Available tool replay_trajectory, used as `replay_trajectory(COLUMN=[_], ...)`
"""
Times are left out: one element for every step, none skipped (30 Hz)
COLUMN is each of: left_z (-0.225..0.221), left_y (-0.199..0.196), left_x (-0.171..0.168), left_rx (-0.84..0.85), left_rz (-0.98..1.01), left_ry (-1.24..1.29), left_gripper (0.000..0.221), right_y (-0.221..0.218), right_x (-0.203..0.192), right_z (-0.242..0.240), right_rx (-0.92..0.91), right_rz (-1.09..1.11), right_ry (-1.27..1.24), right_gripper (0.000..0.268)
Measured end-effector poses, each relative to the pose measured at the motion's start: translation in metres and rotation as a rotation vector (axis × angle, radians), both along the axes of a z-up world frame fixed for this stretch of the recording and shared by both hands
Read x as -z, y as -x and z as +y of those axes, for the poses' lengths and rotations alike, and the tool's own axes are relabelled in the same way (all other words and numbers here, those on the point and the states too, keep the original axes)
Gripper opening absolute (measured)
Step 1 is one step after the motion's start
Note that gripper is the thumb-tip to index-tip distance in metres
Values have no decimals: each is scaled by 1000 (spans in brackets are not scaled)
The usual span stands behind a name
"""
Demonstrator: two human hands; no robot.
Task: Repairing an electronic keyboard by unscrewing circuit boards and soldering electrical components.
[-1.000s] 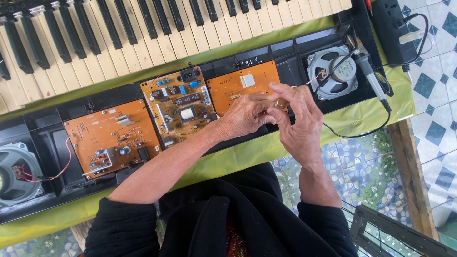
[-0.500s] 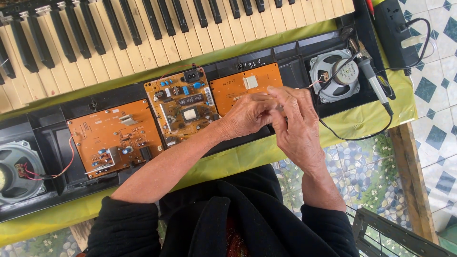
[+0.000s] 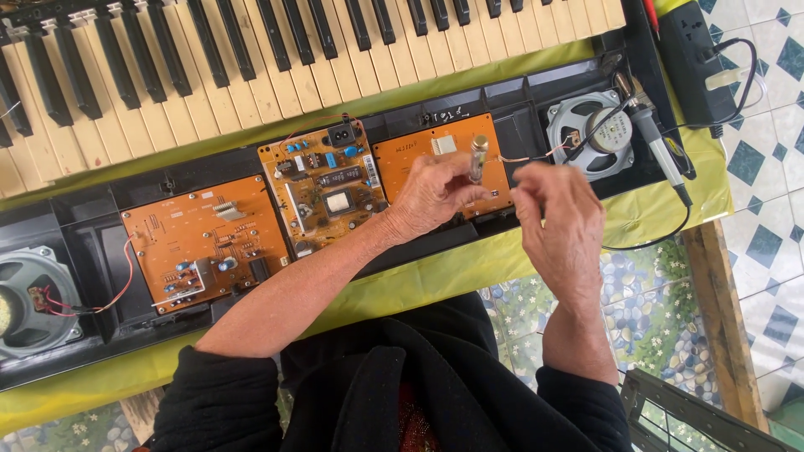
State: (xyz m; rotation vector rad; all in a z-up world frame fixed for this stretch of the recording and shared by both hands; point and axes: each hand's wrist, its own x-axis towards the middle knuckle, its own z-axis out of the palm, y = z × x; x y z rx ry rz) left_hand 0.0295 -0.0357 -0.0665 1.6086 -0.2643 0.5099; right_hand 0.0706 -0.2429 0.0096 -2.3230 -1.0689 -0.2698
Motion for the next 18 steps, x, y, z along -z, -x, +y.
replay_trajectory(left_z=[1,2,4,3,4,5,3,2,4,3,3,4,1,0,0,1,2,4], left_y=[1,1,1,2,4,7,5,5,6,6,6,7,8,10,12,13,12,11], left_x=[-2,-4,-6,-12,-19,-27,-27,-28,-28,-29,-29,-29,-28,-25,-22,-18,-12,-7], left_rx=[-1,-33,-60,-56,-82,-109,-113,-140,-181,-200,-206,-212,-252,-252,-263,-315,-262,-209], left_rz=[0,-4,-9,-9,-17,-26,-26,-31,-37,-38,-49,-60,-59,-60,-57,-53,-55,-52], left_ry=[1,28,53,52,40,28,13,-3,-22,-41,-41,-43,-61,-66,-68,-85,-125,-165], left_gripper=[15,15,15,15,15,16,16,16,17,17,17,17,17,19,20,20,23,27], right_y=[0,-1,-1,-2,-3,-4,-3,-1,-2,2,3,4,5,7,6,10,12,12], right_x=[8,16,24,32,40,48,43,38,33,32,31,29,27,25,23,23,23,23], right_z=[0,-1,-1,-2,-1,1,3,6,11,12,15,18,19,20,23,25,26,27], right_rx=[-1,-28,-51,-47,-46,-44,-47,-36,-39,-56,-36,-17,-55,-36,-29,-79,-8,69], right_rz=[0,-40,-81,-81,-149,-218,-218,-234,-254,-258,-246,-235,-242,-220,-198,-206,-153,-104], right_ry=[1,102,203,202,270,338,322,354,380,359,385,411,389,424,461,442,597,750], right_gripper=[14,11,12,12,12,14,14,20,27,27,34,42,42,42,42,42,41,44])
